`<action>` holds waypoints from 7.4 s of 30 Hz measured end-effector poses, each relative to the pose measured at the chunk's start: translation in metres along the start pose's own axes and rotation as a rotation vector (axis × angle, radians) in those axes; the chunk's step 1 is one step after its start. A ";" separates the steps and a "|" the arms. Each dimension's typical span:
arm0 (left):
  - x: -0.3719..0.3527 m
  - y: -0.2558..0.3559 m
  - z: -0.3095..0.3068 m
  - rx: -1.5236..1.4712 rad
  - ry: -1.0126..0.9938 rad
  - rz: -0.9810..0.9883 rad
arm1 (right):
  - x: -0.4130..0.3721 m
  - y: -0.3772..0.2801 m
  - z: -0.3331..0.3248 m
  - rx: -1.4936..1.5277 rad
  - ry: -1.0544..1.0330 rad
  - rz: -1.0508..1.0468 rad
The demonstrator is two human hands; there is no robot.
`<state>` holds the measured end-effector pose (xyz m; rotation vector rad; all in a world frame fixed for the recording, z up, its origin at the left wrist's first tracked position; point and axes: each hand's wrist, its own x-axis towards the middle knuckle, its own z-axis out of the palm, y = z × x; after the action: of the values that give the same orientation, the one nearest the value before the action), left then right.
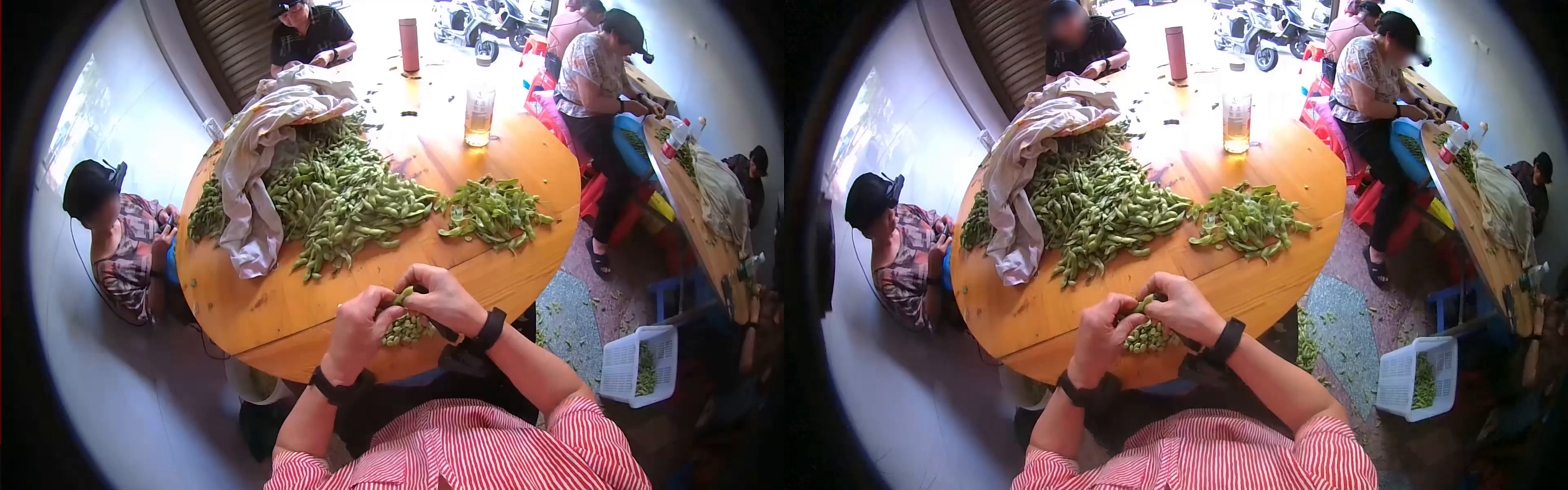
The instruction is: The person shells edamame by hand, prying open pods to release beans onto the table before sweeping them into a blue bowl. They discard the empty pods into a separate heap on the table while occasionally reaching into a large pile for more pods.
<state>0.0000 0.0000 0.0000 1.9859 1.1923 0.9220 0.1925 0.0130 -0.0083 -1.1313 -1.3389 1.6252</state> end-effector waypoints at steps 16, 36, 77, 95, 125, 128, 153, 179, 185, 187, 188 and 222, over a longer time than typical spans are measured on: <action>0.001 -0.019 0.000 -1.025 -0.197 -0.524 | -0.005 0.004 0.004 0.345 -0.028 -0.015; 0.006 -0.017 -0.004 -1.029 -0.236 -0.640 | 0.000 -0.004 -0.004 0.179 -0.096 0.001; 0.002 -0.012 0.004 -0.153 0.099 0.009 | 0.003 -0.009 0.001 0.078 -0.008 -0.032; 0.000 -0.003 -0.001 -0.735 -0.099 -0.535 | -0.002 0.004 -0.004 -0.037 0.047 -0.006; 0.003 -0.039 -0.028 0.276 -0.080 -0.035 | -0.012 0.013 -0.035 -0.372 0.568 -0.291; 0.017 -0.038 -0.017 0.173 -0.085 -0.027 | -0.007 0.016 -0.016 -0.392 0.475 -0.299; 0.109 -0.054 -0.023 0.670 -0.019 0.001 | -0.014 -0.004 -0.032 -0.511 0.340 -0.598; 0.021 -0.008 -0.012 -0.743 -0.113 -0.544 | -0.004 -0.006 -0.006 -0.300 0.210 -0.201; 0.011 -0.006 -0.001 -0.703 -0.092 -0.515 | -0.007 -0.011 -0.005 -0.098 0.093 0.010; 0.010 -0.005 0.002 -0.696 -0.082 -0.509 | -0.007 -0.010 -0.005 -0.070 0.078 0.032; 0.010 -0.004 0.003 -0.688 -0.071 -0.503 | -0.007 -0.010 -0.005 -0.070 0.078 0.033; 0.017 -0.016 -0.009 -0.271 -0.198 -0.254 | 0.012 -0.018 -0.002 -0.195 -0.037 0.025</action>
<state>-0.0092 0.0234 -0.0037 1.6254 1.1116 0.6989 0.1901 0.0279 0.0073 -1.2410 -1.5391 1.5657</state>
